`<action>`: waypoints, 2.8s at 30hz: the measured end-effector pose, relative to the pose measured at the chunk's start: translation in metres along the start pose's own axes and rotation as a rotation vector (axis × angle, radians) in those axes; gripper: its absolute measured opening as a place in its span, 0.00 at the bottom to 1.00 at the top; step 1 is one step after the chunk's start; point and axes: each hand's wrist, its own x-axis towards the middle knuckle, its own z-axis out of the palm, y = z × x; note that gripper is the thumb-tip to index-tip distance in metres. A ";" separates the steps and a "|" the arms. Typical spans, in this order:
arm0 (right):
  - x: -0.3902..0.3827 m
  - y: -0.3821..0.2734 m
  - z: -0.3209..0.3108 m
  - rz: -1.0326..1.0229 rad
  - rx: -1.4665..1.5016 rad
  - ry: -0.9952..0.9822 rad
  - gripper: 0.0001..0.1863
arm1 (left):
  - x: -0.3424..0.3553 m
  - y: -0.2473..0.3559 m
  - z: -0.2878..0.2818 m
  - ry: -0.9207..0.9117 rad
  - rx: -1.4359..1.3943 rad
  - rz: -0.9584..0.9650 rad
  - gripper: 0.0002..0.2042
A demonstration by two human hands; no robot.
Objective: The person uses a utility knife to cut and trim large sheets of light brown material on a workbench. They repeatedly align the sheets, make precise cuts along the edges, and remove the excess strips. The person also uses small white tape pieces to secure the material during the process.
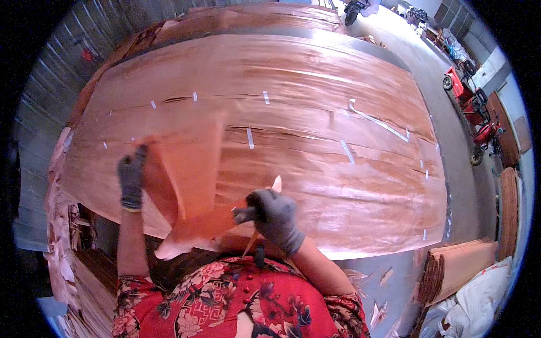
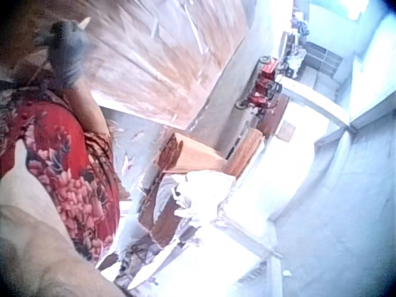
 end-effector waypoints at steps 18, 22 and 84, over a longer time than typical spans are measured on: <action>-0.013 0.218 -0.019 0.569 -0.506 0.051 0.17 | 0.058 -0.106 -0.005 0.049 0.758 0.425 0.49; -0.021 0.229 -0.018 0.669 -0.402 0.040 0.16 | -0.028 -0.007 0.119 -0.438 0.062 0.506 0.45; -0.015 0.191 -0.041 0.152 -0.621 -0.352 0.16 | -0.108 0.058 0.201 -0.674 0.286 0.595 0.26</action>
